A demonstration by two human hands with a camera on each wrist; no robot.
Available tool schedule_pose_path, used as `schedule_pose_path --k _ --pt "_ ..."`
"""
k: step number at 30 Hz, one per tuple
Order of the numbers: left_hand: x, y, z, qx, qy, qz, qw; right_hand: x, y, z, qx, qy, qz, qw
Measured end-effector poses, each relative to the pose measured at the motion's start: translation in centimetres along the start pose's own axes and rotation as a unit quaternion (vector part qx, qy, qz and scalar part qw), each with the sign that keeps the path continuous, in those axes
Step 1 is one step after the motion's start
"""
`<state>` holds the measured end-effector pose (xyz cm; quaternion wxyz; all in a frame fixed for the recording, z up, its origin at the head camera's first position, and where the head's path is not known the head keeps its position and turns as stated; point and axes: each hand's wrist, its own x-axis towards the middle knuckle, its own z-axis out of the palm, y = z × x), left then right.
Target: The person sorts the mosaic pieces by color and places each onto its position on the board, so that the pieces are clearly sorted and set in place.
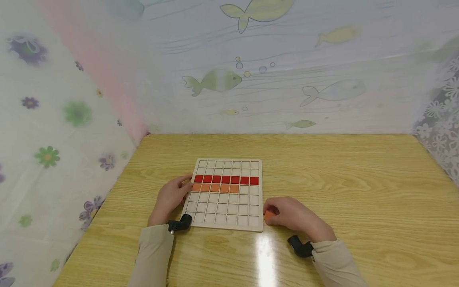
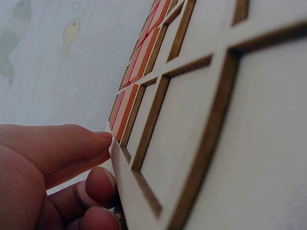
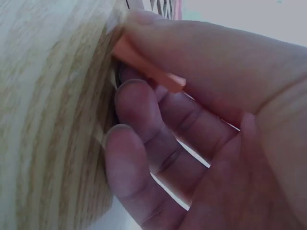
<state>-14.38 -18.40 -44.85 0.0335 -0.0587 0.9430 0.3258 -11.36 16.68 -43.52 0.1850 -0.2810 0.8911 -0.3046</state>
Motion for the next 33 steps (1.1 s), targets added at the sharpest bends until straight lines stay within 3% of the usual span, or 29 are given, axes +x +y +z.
schedule_pose_path --k 5,12,23,33 --pt "-0.02 -0.09 0.05 0.005 0.004 0.003 1.0000 0.02 0.12 0.13 0.005 0.003 0.015 1.000" --pt "-0.19 -0.13 0.09 0.000 0.002 0.004 1.0000 -0.06 0.73 0.42 0.078 0.004 0.033 0.996" --pt "-0.09 -0.29 -0.08 0.001 0.003 0.009 1.0000 0.49 0.74 0.43 0.107 0.021 0.056 0.992" --pt "-0.19 -0.06 -0.04 0.009 0.007 0.010 0.9999 0.84 0.98 0.90 0.171 0.058 0.090 0.979"
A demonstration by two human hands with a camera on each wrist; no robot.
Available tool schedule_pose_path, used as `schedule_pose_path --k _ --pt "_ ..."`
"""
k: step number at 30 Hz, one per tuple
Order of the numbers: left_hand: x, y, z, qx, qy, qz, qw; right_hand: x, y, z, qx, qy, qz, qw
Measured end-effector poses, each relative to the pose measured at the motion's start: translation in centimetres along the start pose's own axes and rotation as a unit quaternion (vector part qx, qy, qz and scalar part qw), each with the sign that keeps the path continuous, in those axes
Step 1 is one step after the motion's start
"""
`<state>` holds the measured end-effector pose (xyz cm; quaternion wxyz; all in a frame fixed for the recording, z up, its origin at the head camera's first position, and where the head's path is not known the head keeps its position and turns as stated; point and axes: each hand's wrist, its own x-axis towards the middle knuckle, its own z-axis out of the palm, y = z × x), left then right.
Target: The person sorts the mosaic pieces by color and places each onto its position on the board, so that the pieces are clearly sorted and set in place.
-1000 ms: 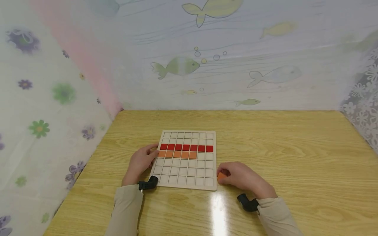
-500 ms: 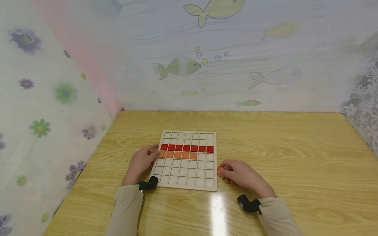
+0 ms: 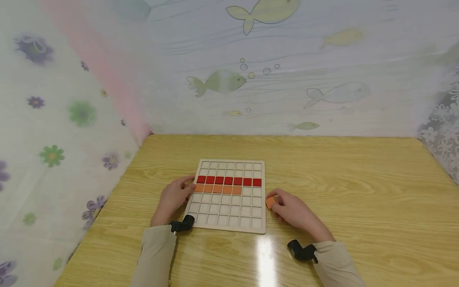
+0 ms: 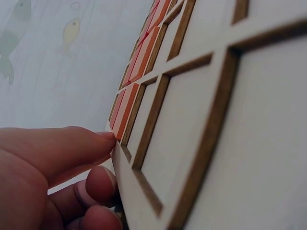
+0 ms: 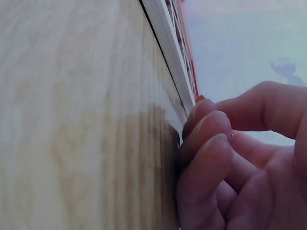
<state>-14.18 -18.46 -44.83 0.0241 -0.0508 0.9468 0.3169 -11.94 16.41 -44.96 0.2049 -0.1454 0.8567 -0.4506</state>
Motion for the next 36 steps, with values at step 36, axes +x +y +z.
schedule_pose_path --k 36 --pt "0.3 -0.3 0.2 0.000 0.003 0.000 1.0000 2.5 -0.8 0.8 0.115 0.016 0.018 0.993"
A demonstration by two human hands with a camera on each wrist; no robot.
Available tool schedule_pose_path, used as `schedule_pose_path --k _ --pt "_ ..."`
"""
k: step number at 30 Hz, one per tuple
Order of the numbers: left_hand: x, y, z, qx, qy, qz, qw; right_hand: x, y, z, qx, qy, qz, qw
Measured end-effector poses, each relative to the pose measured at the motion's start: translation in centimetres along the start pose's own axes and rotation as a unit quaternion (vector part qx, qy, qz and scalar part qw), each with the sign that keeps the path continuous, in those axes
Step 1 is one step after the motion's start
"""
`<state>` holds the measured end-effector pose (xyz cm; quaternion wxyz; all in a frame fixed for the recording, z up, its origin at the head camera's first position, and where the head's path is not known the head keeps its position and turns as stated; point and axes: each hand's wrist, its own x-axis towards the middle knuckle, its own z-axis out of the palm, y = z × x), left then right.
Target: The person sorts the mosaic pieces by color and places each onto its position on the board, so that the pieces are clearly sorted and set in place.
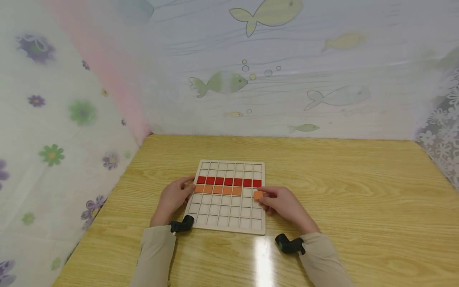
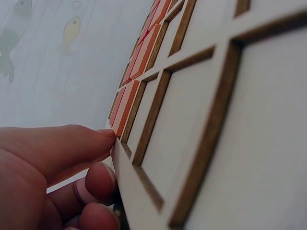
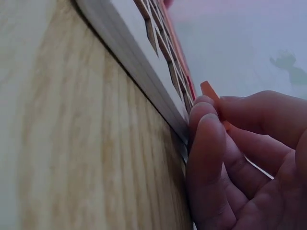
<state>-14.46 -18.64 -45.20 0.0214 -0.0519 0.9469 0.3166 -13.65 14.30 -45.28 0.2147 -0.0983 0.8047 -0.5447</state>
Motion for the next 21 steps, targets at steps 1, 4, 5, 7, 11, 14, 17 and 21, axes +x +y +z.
schedule_pose_path --k 1,4,5,7,11,14,17,21 --pt "0.0 0.0 0.0 0.000 0.001 -0.001 1.0000 0.1 -0.1 0.0 -0.002 0.000 0.000 1.000" --pt "0.0 -0.1 0.1 -0.002 0.003 0.000 1.0000 0.3 -0.3 0.2 -0.014 0.005 -0.003 1.000" --pt "0.0 -0.1 0.1 -0.003 0.004 0.000 1.0000 0.3 -0.4 0.3 -0.019 0.007 -0.005 1.000" --pt "-0.1 -0.1 0.1 -0.004 0.004 0.001 1.0000 0.4 -0.5 0.3 -0.027 0.010 -0.007 1.000" --pt "-0.1 -0.1 0.0 -0.004 0.001 0.001 1.0000 0.6 -0.8 0.5 -0.043 0.017 -0.006 0.999" --pt "-0.1 0.0 0.0 0.001 -0.002 -0.001 1.0000 0.8 -0.8 0.5 -0.056 0.022 -0.005 0.998" --pt "-0.1 0.0 -0.1 0.002 -0.002 -0.003 1.0000 1.1 -0.8 0.6 -0.058 0.025 -0.005 0.998" --pt "-0.1 0.0 -0.1 -0.003 -0.003 -0.002 1.0000 1.4 -0.9 0.6 -0.048 0.026 -0.005 0.999"
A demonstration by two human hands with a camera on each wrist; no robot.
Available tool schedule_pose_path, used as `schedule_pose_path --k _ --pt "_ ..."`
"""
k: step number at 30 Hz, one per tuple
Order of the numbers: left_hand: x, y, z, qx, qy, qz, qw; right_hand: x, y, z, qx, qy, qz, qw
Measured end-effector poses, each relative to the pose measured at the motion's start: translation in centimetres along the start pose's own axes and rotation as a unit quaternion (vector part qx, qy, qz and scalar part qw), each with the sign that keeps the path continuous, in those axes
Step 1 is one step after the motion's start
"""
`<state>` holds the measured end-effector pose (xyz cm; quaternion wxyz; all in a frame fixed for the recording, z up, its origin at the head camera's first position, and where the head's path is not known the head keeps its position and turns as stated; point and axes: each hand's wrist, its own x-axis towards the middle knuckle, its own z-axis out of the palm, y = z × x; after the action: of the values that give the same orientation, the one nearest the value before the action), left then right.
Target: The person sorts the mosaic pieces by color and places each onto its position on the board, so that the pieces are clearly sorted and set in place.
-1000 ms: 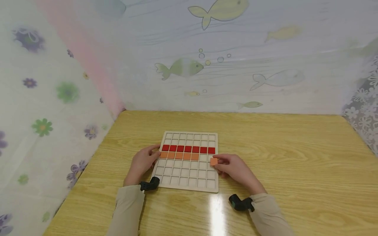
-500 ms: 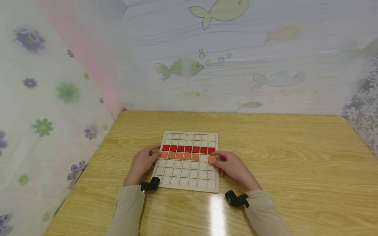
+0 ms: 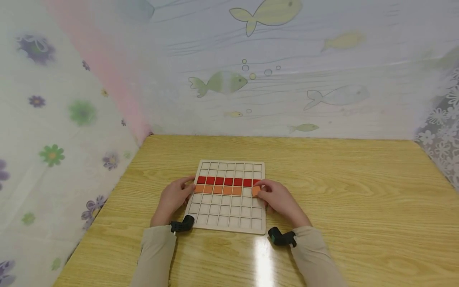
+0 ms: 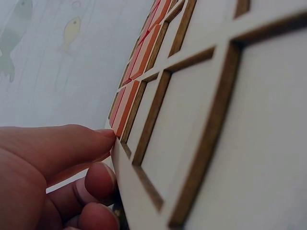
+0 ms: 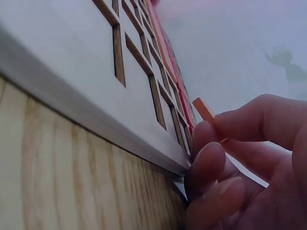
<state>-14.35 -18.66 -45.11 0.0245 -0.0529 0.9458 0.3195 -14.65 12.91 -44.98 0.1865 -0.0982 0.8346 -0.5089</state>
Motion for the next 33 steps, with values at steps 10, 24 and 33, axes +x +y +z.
schedule_pose_path --k 10,24,33 --pt "0.06 -0.17 0.25 -0.016 -0.003 -0.015 0.9997 0.26 0.45 0.08 0.004 0.012 -0.011 1.000" --pt "-0.03 0.04 0.13 -0.017 -0.010 -0.019 0.9996 0.29 0.31 0.41 -0.040 0.034 -0.017 0.998" --pt "-0.07 0.14 0.11 -0.011 -0.006 -0.011 0.9999 0.47 0.13 0.49 -0.087 0.043 -0.040 0.994"
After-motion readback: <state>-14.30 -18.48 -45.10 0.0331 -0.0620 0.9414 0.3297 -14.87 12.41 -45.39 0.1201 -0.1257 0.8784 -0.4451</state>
